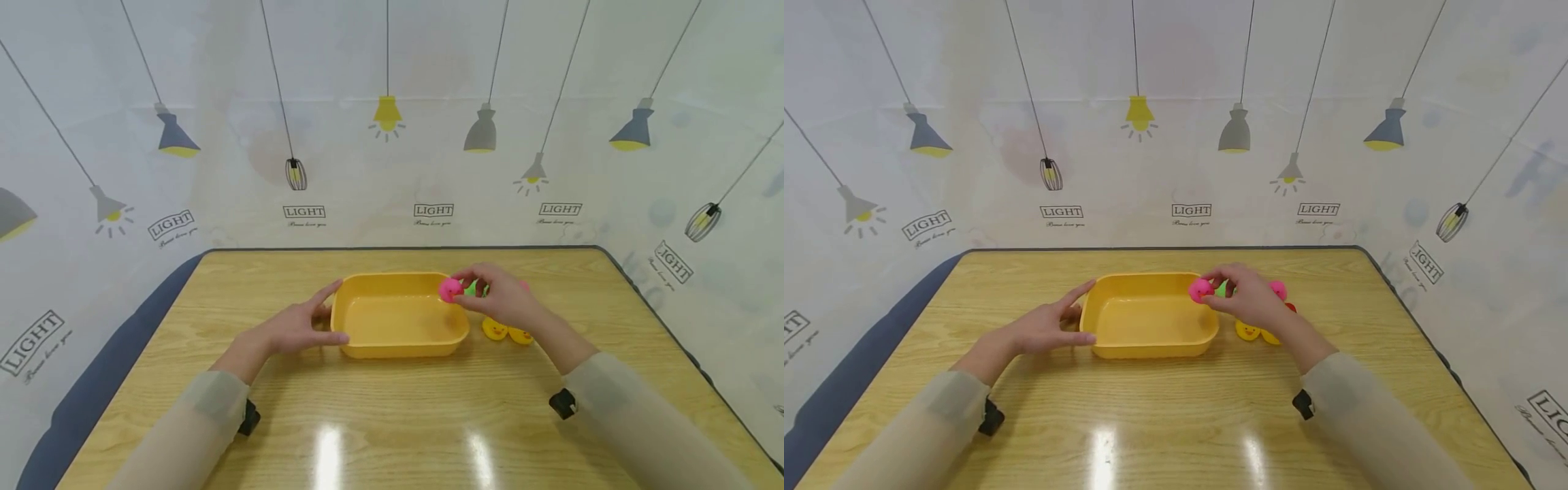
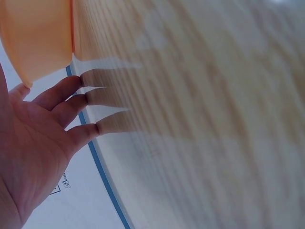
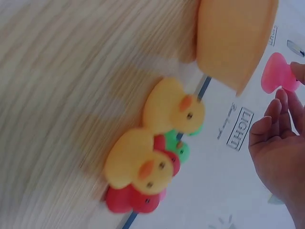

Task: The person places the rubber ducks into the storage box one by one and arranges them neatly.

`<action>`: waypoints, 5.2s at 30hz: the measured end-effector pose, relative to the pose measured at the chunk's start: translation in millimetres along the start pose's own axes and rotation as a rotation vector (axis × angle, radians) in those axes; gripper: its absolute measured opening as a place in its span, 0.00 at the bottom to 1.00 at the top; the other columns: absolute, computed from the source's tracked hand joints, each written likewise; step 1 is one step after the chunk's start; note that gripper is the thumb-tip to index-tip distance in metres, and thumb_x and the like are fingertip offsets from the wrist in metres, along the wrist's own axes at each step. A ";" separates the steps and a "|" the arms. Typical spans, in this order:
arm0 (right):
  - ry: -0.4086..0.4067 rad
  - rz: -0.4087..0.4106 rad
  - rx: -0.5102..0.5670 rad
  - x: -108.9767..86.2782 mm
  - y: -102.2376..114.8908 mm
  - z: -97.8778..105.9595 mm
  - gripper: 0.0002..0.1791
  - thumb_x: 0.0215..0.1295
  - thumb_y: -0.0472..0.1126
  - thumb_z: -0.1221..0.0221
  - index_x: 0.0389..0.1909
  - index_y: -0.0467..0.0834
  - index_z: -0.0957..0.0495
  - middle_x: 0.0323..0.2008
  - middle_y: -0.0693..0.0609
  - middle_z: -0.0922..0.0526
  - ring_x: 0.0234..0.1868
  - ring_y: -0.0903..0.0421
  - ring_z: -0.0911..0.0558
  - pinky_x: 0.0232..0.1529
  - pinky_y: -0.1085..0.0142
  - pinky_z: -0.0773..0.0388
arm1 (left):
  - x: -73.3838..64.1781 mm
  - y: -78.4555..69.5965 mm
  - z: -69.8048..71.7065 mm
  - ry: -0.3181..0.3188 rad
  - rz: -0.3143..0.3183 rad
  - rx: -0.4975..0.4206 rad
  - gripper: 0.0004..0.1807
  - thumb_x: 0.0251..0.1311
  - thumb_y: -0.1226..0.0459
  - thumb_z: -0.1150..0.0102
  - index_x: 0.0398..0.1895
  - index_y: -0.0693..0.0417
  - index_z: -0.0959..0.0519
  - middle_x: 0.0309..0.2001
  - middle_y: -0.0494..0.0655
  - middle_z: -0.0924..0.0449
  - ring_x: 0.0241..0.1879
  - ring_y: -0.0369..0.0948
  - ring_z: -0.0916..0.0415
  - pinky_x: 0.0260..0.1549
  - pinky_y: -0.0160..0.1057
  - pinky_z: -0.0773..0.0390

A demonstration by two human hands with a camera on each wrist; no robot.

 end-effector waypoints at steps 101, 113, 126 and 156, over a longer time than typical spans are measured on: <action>0.274 -0.139 0.209 79.6 43.7 -146.9 0.19 0.79 0.43 0.33 0.67 0.54 0.19 0.46 0.47 0.17 0.39 0.51 0.19 0.38 0.66 0.20 | 3.0 3.4 -6.4 -0.002 0.001 0.000 0.64 0.62 0.27 0.32 0.91 0.20 0.63 0.80 0.60 0.28 0.80 0.67 0.34 0.77 0.76 0.38; 0.174 -0.020 0.209 60.6 47.7 -85.5 0.19 0.78 0.46 0.32 0.65 0.47 0.17 0.52 0.45 0.14 0.43 0.50 0.15 0.45 0.58 0.14 | 0.3 5.4 -4.3 -0.013 0.005 0.002 0.64 0.62 0.28 0.31 0.91 0.20 0.63 0.80 0.60 0.28 0.80 0.67 0.33 0.78 0.76 0.39; 0.100 -0.050 0.168 4.0 2.2 -1.3 0.18 0.80 0.49 0.34 0.64 0.50 0.18 0.50 0.45 0.14 0.40 0.49 0.19 0.39 0.65 0.18 | 3.5 3.7 -4.3 -0.017 -0.011 0.018 0.64 0.62 0.28 0.32 0.91 0.22 0.64 0.80 0.58 0.27 0.81 0.66 0.34 0.79 0.75 0.41; 0.199 -0.211 0.038 -90.4 -118.3 30.5 0.22 0.75 0.46 0.29 0.64 0.45 0.20 0.44 0.48 0.15 0.42 0.51 0.21 0.38 0.67 0.21 | 3.5 3.9 -4.0 0.001 0.010 -0.004 0.65 0.62 0.28 0.31 0.91 0.20 0.65 0.82 0.57 0.29 0.81 0.65 0.35 0.80 0.75 0.41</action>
Point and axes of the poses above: each hand's wrist, its own x-axis towards the middle knuckle, its own z-axis out of the back of the hand, y = z × x, the point moved 9 cm from there along x, towards the middle knuckle
